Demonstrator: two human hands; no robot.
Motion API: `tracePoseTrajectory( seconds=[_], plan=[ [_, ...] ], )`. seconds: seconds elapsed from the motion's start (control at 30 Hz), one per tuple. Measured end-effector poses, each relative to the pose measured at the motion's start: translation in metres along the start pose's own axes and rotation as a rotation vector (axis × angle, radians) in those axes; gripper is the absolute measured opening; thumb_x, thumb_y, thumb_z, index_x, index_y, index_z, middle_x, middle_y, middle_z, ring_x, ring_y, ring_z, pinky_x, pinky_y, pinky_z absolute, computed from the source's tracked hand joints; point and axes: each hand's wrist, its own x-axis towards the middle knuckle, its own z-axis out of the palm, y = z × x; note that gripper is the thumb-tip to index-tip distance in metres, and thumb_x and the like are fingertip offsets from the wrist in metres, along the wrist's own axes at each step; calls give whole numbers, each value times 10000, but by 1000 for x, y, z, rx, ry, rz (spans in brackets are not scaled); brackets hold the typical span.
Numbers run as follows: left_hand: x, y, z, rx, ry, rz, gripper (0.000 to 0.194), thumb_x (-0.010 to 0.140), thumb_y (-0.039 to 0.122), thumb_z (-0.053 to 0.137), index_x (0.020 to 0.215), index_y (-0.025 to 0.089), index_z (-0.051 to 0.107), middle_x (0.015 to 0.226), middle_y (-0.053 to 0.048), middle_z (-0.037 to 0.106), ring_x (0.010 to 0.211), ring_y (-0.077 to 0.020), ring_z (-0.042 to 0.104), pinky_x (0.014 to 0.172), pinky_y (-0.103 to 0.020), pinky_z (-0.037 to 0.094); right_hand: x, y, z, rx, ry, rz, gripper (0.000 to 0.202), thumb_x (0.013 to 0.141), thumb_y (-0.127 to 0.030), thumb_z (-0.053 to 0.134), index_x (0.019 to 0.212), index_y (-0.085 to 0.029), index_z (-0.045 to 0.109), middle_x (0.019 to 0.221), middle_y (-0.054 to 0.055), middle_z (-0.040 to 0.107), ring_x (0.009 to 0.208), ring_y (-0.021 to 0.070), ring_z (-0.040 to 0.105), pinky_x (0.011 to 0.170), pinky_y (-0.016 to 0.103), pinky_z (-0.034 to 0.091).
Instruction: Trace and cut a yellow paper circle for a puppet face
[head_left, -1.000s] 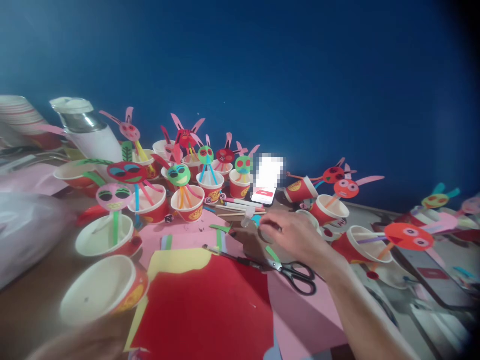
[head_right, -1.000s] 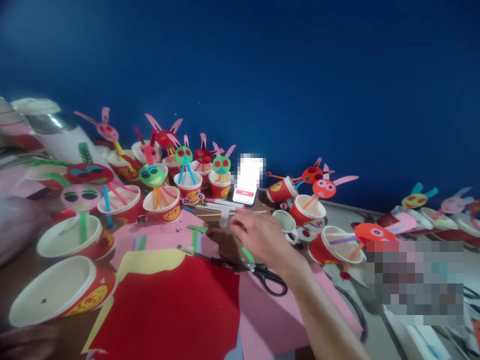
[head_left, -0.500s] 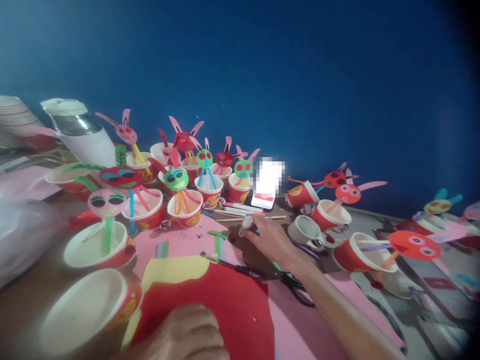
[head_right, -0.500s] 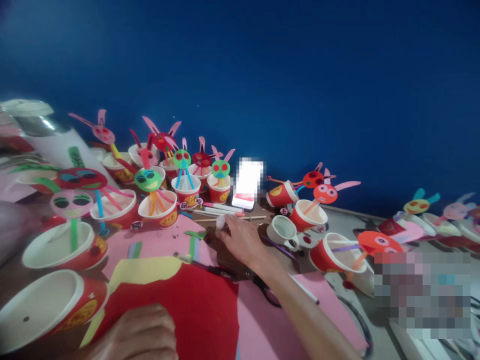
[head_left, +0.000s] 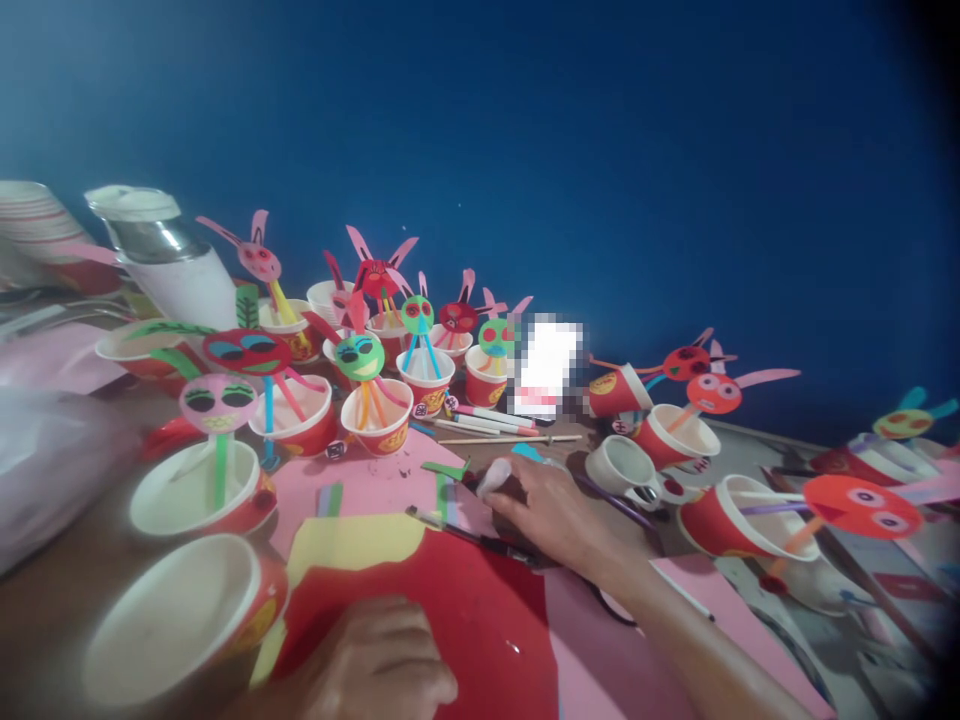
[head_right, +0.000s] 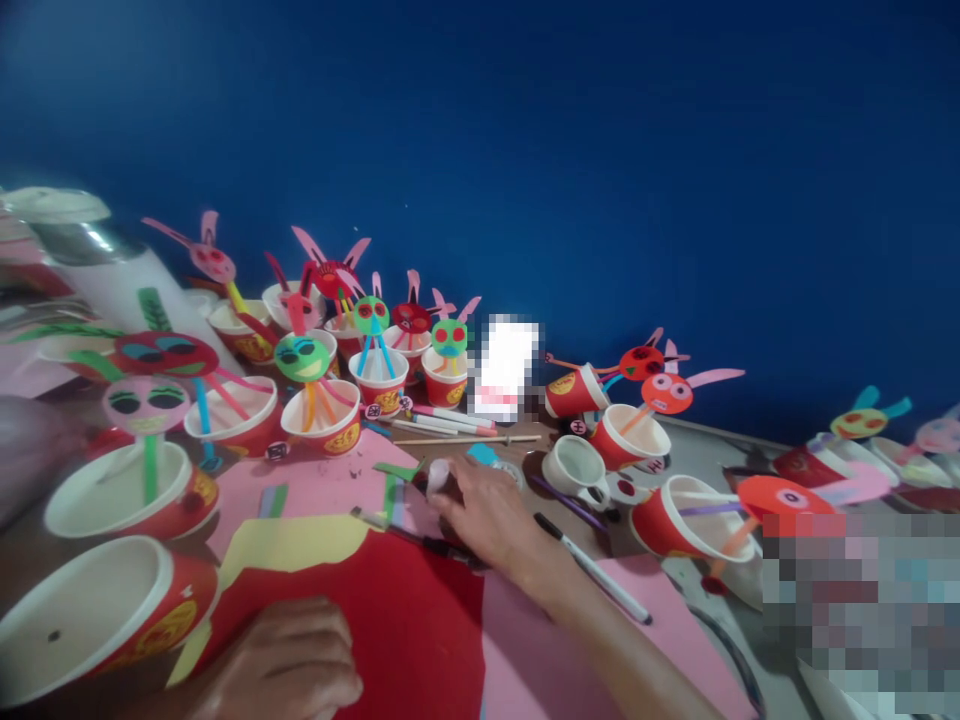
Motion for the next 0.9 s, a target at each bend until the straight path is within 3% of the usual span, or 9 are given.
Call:
tracePoseTrajectory(
  seconds=[0.13,0.2,0.33,0.53,0.9],
  plan=[
    [-7,-5,13,-50,54,-70,223,847,161,412,847,200,631,609,-49,625,584,-154,567,632,-265,491,-3,13,-12,-143,-4,-11,312,798,-236,557,1109,-255,548,1046,26,648,925,204,600,768,286,416],
    [-10,-5,18,-67,91,-111,231,846,154,406,845,203,631,605,-52,619,588,-157,564,641,-270,488,1,21,-18,-269,41,5,322,833,-214,503,1152,-237,542,1136,49,623,997,219,582,809,304,406],
    [-11,-5,22,-64,151,-130,252,832,115,392,854,206,626,610,-45,615,610,-152,560,679,-266,481,25,24,-22,-358,76,3,262,902,-218,389,1022,-229,621,1056,40,653,971,203,590,790,291,401],
    [-12,-16,20,-44,66,-99,251,774,42,416,869,197,589,611,-27,599,594,-135,520,665,-259,454,67,19,-8,-465,13,-59,250,889,-252,422,856,-213,667,906,54,679,864,208,624,658,262,404],
    [-3,-13,10,34,17,-124,242,741,-7,408,799,172,560,563,-8,580,546,-120,506,577,-235,420,76,24,-5,-514,-106,-27,210,841,-255,459,872,-185,654,908,89,680,836,232,625,638,279,386]
  ],
)
